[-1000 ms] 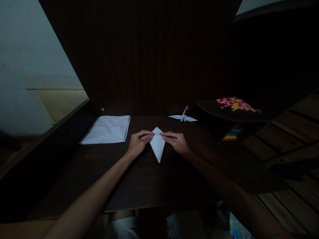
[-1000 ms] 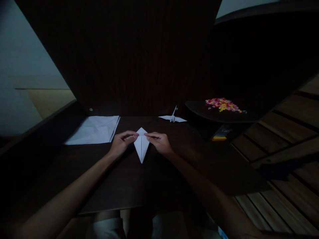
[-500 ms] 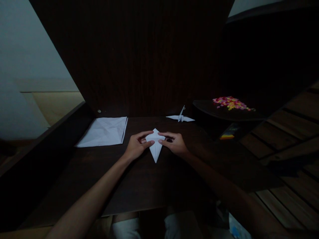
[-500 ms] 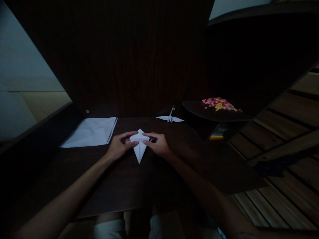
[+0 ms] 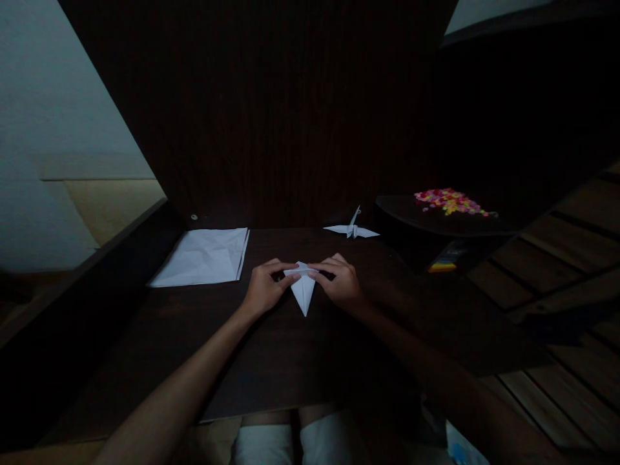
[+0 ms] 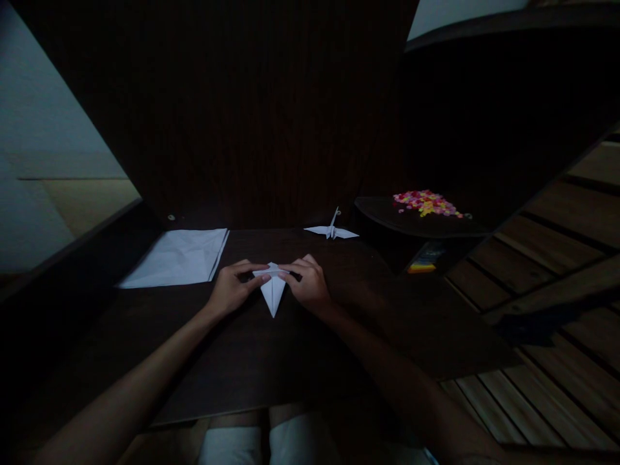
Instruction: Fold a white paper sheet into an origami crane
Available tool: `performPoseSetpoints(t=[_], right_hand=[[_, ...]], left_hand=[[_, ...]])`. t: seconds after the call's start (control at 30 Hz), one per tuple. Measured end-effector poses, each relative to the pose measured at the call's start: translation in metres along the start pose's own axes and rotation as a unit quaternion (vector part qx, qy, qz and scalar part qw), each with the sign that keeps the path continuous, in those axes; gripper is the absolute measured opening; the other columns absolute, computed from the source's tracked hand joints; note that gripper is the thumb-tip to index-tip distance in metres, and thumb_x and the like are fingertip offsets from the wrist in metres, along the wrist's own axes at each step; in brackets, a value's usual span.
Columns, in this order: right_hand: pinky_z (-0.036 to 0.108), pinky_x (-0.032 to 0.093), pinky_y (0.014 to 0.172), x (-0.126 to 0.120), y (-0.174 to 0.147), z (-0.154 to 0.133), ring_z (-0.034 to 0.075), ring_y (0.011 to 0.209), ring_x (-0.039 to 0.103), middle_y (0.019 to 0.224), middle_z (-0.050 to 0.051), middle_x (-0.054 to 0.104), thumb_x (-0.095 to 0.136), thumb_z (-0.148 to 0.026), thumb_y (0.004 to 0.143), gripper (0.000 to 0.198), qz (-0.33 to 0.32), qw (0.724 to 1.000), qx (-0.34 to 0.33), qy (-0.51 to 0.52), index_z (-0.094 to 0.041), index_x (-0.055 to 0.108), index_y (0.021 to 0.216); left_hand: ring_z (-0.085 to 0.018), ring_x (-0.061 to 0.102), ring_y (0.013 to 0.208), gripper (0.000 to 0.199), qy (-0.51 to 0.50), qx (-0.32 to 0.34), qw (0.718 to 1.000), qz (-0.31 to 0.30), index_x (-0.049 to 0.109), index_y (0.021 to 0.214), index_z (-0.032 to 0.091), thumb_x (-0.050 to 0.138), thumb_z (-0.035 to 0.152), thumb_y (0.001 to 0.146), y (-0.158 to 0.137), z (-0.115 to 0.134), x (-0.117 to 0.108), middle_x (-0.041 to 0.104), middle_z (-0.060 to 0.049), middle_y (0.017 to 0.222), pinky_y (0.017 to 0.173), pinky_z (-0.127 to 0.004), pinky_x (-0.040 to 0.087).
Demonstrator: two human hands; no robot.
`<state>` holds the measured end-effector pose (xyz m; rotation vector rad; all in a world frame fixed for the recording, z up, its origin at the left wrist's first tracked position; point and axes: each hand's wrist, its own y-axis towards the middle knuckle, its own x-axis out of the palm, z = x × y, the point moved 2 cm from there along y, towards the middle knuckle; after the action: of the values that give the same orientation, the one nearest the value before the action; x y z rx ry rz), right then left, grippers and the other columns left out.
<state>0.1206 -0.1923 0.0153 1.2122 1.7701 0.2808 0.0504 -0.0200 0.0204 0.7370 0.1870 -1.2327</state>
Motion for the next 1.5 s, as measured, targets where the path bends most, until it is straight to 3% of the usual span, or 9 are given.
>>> performPoseSetpoints(t=[0.3,0.4,0.63,0.87,1.1,1.33,1.5], right_hand=[[0.036,0.047,0.076,-0.004,0.001,-0.007,0.021,0.084,0.054,0.084,0.006,0.066,0.062,-0.024,0.081,0.012,0.016,0.999,-0.033,-0.013,-0.022,0.073,0.084],[0.036,0.047,0.076,-0.003,0.001,-0.007,0.021,0.083,0.056,0.083,0.006,0.068,0.058,-0.023,0.084,0.015,0.0,1.0,-0.028,0.014,-0.023,0.072,0.086],[0.036,0.047,0.07,-0.001,0.001,-0.001,0.021,0.076,0.058,0.078,0.005,0.069,0.059,-0.025,0.082,0.014,-0.014,0.998,0.015,0.055,-0.023,0.073,0.083],[0.032,0.046,0.067,-0.001,0.001,0.002,0.018,0.07,0.058,0.073,0.005,0.069,0.062,-0.024,0.078,0.011,-0.049,0.991,0.04,0.118,-0.02,0.072,0.078],[0.028,0.045,0.065,0.0,0.002,0.004,0.016,0.069,0.059,0.074,0.004,0.068,0.063,-0.031,0.077,0.017,-0.13,0.973,0.097,0.163,-0.017,0.072,0.078],[0.029,0.046,0.066,-0.001,0.003,0.003,0.016,0.067,0.059,0.069,0.003,0.066,0.066,-0.033,0.074,0.016,-0.116,0.97,0.106,0.185,-0.018,0.071,0.072],[0.028,0.047,0.059,0.002,0.004,0.003,0.017,0.065,0.062,0.069,0.003,0.068,0.067,-0.044,0.072,0.027,-0.085,0.952,0.174,0.239,-0.017,0.068,0.069]], left_hand=[[-0.017,0.058,0.081,0.016,0.006,0.05,0.998,0.045,0.074,0.085,0.022,0.066,0.034,0.077,-0.001,0.005,0.0,0.06,-0.004,0.085,0.073,-0.029,0.046],[-0.017,0.057,0.077,0.018,0.006,0.041,0.999,0.027,0.074,0.086,0.021,0.065,0.035,0.078,-0.001,0.004,0.0,0.061,-0.003,0.08,0.072,-0.029,0.045],[-0.015,0.054,0.066,0.022,0.007,0.005,1.0,-0.003,0.073,0.083,0.018,0.06,0.035,0.08,0.0,0.007,-0.002,0.058,-0.002,0.068,0.06,-0.026,0.04],[-0.014,0.05,0.061,0.022,-0.038,-0.002,0.999,-0.029,0.073,0.078,0.016,0.062,0.034,0.078,0.001,0.006,-0.004,0.057,-0.003,0.066,0.057,-0.026,0.037],[-0.014,0.049,0.062,0.022,-0.064,-0.009,0.996,-0.058,0.073,0.077,0.015,0.062,0.034,0.078,0.001,0.007,-0.003,0.057,-0.003,0.067,0.057,-0.026,0.036],[-0.015,0.051,0.064,0.022,-0.083,-0.005,0.994,-0.075,0.073,0.077,0.016,0.062,0.035,0.078,0.001,0.007,-0.002,0.06,-0.004,0.068,0.06,-0.027,0.038],[-0.016,0.054,0.066,0.023,-0.107,-0.03,0.993,-0.04,0.073,0.077,0.017,0.064,0.038,0.076,0.002,0.004,-0.004,0.062,-0.004,0.07,0.062,-0.029,0.04]])
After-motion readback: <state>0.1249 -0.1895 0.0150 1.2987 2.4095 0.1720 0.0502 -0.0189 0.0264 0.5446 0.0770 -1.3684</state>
